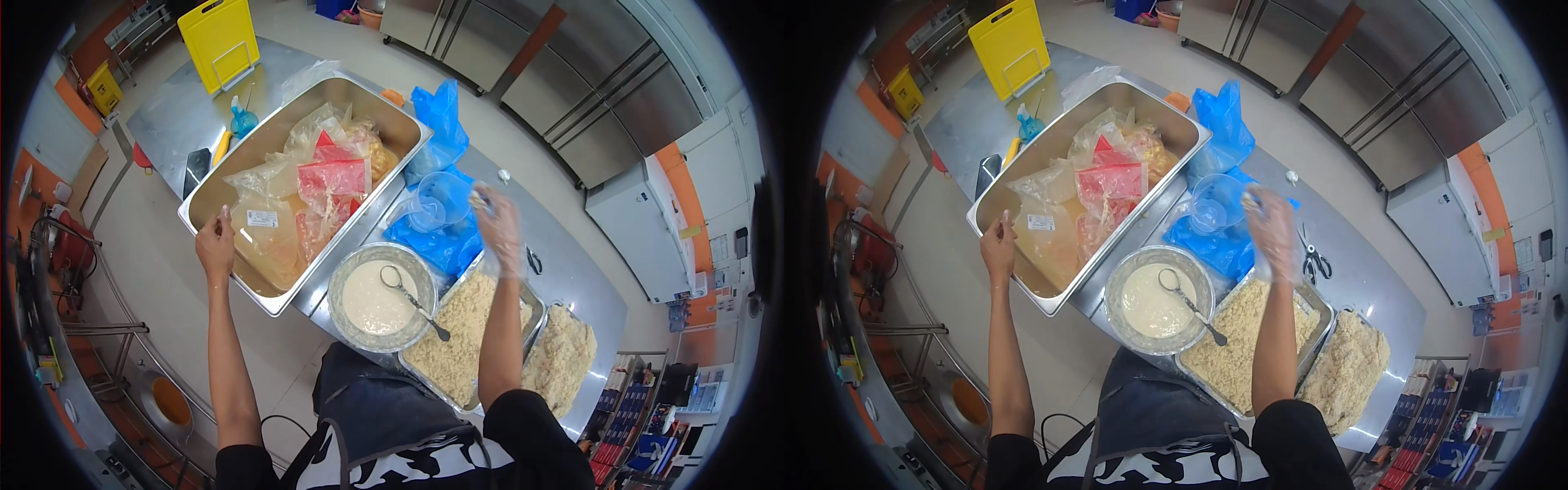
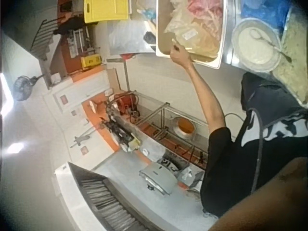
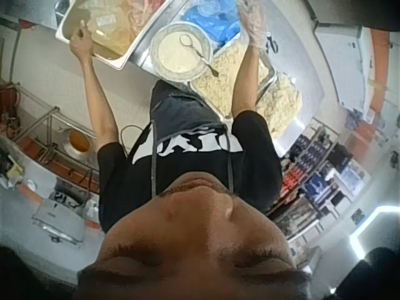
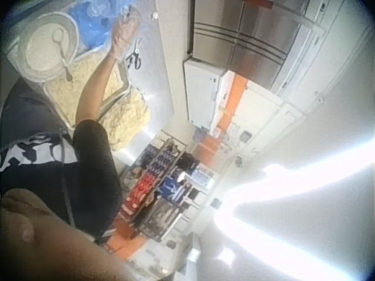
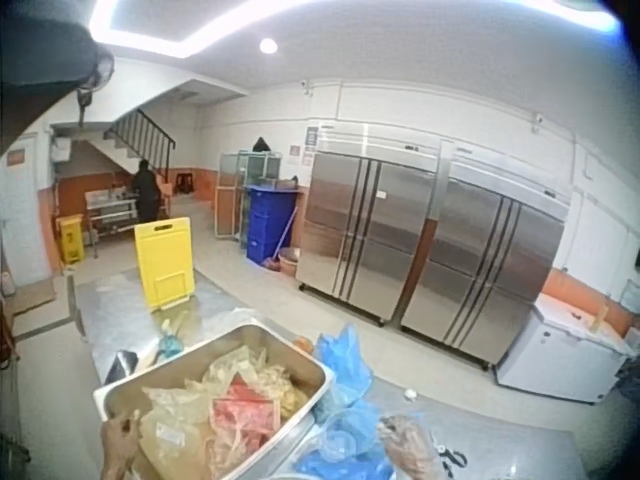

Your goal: The person coats chicken cutlets in breadcrumbs in a metal tray, stacks them onto an adjacent tray, unpacks a blue plastic bag, and dips chicken pieces from a container into a bowl of batter.

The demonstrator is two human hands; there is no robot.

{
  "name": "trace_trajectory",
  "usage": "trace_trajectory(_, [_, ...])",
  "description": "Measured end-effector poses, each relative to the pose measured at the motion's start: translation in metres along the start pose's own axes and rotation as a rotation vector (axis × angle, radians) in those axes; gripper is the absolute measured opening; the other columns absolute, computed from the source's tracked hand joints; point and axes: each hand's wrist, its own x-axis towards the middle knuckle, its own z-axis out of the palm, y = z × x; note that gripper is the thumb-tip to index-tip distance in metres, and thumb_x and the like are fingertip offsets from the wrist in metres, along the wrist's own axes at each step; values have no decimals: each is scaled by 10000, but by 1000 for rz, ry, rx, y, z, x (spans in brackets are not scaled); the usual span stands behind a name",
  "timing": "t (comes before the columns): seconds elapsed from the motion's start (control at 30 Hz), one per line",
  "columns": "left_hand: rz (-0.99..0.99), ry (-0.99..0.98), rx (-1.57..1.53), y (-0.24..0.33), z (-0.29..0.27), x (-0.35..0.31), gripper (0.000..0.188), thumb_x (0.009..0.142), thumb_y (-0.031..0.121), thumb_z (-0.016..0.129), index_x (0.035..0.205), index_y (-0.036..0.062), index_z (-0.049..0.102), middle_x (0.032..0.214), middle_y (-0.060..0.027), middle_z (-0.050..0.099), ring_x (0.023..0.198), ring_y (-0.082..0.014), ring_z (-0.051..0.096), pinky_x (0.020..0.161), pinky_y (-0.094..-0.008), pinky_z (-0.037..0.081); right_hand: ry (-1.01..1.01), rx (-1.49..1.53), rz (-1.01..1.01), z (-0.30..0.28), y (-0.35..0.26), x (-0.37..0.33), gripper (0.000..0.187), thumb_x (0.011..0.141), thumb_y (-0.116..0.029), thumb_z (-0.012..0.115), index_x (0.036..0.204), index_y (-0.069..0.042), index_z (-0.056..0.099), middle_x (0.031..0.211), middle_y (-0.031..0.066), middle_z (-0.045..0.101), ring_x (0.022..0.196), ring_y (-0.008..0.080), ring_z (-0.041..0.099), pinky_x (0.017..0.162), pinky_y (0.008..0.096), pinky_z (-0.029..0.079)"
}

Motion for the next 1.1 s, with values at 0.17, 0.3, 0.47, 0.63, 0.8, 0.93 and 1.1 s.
trace_trajectory(0.17, [-2, 92, -77, -4, -1, -6, 445, 986, 387, 570, 864, -25, 684, 635, -132, 640, 587, -208, 617, 608, -347, 472, -35, 143, 553, -67, -13, -85, 313, 918, -227, 660, 1161, -31, 684, 1155, 139, 697, 1051, 245, 654, 914, 368, 512])
trace_trajectory(0.3, [48, 93, -81, -3, 4, -1, 464, 988, 412, 556, 884, -18, 695, 649, -128, 649, 604, -217, 628, 624, -347, 477, 77, 376, 750, -80, 9, -206, 277, 929, -197, 624, 1148, -35, 672, 1079, 87, 686, 951, 180, 664, 808, 299, 527])
trace_trajectory(0.47, [81, 35, 49, -6, 6, 0, 522, 996, 459, 514, 923, -20, 708, 666, -130, 662, 625, -241, 643, 651, -361, 484, 198, 660, 967, -91, -15, -311, 285, 958, -264, 620, 1153, -59, 654, 1049, 65, 673, 892, 153, 648, 762, 289, 533])
trace_trajectory(0.63, [81, 13, 34, -10, 7, -3, 522, 998, 457, 513, 923, -19, 714, 669, -136, 664, 630, -238, 646, 654, -362, 483, 340, 647, 1038, -102, -19, -328, 307, 943, -292, 653, 1139, -57, 646, 1013, 37, 650, 908, 136, 632, 773, 283, 517])
trace_trajectory(0.8, [84, 33, 34, -14, 8, 0, 524, 1002, 450, 515, 982, -39, 703, 697, -137, 673, 662, -213, 645, 672, -353, 486, 196, 400, 902, -97, 3, -309, 312, 922, -244, 667, 1164, -48, 649, 1058, 80, 678, 965, 186, 648, 853, 309, 515])
trace_trajectory(0.93, [68, 34, 23, -16, 9, 3, 542, 1005, 455, 508, 972, -53, 694, 702, -141, 674, 667, -220, 645, 682, -355, 488, -242, -1, 740, -64, 16, -241, 583, 895, -444, 672, 1331, -69, 575, 1355, 181, 577, 1252, 315, 552, 1095, 409, 405])
trace_trajectory(1.1, [56, 28, -2, -15, 3, -1, 542, 1008, 450, 506, 945, -55, 693, 692, -140, 669, 669, -224, 647, 688, -361, 491, -588, -90, 415, 1, 29, -186, 898, 810, -626, 666, 1475, -86, 398, 1558, 182, 335, 1429, 370, 322, 1190, 444, 250])
